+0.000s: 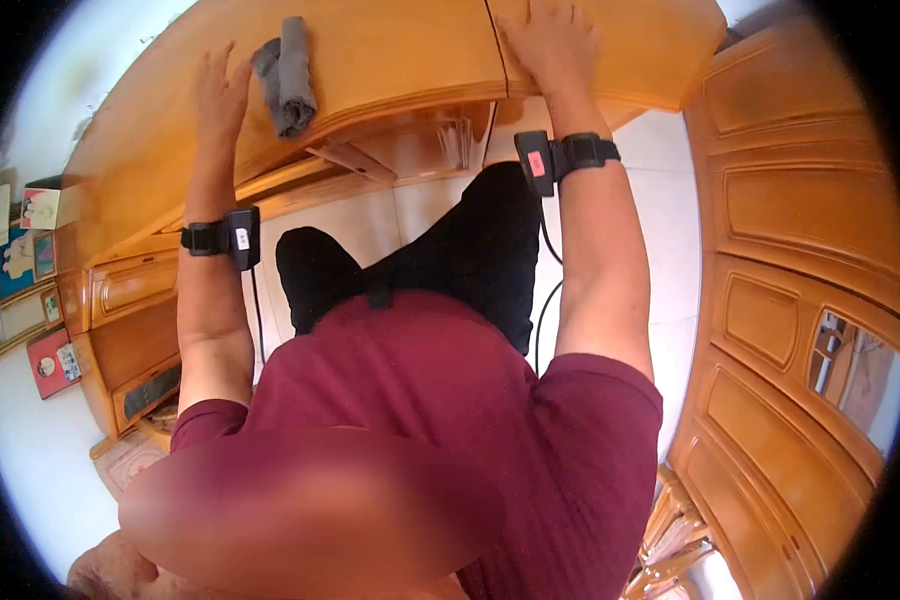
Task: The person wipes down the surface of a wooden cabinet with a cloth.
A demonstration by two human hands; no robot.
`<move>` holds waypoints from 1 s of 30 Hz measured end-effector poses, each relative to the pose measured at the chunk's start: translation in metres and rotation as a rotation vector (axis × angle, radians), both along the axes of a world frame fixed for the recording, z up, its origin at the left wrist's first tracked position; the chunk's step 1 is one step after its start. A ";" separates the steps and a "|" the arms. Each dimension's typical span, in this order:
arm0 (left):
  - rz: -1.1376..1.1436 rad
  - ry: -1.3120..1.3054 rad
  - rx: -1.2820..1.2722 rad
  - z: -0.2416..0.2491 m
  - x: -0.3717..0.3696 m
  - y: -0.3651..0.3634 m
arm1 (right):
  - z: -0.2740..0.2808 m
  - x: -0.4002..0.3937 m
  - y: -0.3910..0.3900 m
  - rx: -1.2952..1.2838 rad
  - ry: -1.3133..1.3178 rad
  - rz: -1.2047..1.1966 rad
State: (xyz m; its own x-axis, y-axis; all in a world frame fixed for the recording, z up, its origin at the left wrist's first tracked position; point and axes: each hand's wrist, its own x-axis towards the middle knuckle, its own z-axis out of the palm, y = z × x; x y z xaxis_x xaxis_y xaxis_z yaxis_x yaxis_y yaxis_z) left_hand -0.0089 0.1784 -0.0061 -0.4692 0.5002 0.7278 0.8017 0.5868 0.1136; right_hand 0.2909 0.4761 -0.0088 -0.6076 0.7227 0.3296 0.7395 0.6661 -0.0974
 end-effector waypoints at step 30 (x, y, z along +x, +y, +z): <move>0.346 -0.411 0.050 -0.046 -0.079 -0.205 | -0.004 -0.003 0.003 -0.063 0.079 -0.007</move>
State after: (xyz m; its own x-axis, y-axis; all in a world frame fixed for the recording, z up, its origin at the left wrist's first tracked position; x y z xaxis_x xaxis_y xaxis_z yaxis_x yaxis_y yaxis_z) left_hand -0.0884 -0.0264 -0.0517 -0.8514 0.2351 0.4689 0.4461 0.7946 0.4117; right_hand 0.2884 0.4792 -0.0127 -0.5761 0.7478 0.3299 0.7327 0.6514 -0.1971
